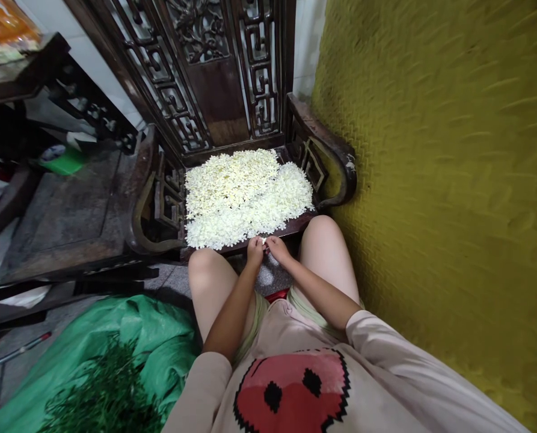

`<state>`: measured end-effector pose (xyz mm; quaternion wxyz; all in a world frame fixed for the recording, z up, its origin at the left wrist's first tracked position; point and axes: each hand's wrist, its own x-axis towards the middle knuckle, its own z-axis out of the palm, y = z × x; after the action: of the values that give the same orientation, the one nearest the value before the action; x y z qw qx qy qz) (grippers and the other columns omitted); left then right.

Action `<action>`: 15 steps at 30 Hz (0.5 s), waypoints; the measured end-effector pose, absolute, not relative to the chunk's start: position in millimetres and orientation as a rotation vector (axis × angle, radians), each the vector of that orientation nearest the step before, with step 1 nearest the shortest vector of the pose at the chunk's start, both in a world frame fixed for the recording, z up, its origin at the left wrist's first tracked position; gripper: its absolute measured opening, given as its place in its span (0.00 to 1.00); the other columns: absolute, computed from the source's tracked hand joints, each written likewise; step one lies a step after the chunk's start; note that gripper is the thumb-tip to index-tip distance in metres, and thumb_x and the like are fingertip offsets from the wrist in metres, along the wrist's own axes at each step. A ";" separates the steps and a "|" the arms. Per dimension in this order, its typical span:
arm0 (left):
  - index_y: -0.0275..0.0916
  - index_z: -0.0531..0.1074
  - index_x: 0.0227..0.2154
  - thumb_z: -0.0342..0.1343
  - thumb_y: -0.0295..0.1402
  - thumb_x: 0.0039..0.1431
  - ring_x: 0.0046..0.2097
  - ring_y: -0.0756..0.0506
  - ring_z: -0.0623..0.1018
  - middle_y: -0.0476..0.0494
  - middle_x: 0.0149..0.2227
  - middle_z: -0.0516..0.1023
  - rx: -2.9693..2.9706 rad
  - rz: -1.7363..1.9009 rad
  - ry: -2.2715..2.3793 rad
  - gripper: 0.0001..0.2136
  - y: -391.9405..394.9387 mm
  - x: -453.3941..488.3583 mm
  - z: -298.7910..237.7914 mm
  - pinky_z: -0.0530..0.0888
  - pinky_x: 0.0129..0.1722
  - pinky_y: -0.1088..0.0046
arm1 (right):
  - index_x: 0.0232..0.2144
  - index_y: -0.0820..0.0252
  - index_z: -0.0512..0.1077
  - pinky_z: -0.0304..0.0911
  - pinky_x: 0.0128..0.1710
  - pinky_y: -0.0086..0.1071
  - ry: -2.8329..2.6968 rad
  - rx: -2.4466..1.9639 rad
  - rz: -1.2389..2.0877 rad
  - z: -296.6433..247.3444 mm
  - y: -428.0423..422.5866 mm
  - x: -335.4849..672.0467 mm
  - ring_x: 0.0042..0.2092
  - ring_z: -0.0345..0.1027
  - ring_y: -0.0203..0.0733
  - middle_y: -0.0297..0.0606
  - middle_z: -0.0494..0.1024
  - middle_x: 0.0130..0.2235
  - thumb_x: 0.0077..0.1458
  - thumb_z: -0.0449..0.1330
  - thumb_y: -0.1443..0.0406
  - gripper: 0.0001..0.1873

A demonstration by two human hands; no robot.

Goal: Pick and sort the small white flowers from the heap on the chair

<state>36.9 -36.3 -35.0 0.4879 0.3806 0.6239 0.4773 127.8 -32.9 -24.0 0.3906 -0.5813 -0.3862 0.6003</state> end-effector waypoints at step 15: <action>0.36 0.65 0.23 0.54 0.32 0.46 0.25 0.52 0.68 0.50 0.22 0.69 0.438 1.090 1.319 0.05 -27.3 33.2 -19.0 0.65 0.30 0.75 | 0.20 0.61 0.69 0.54 0.27 0.27 -0.803 -1.428 1.637 -2.6 -33.6 130.6 0.23 0.62 0.31 0.34 0.74 0.23 0.44 0.58 0.60 0.10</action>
<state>33.2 -27.3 -19.0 0.6346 0.1915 0.5771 0.4769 130.6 -33.6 -2.6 0.4012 -0.5647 -0.3175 0.6476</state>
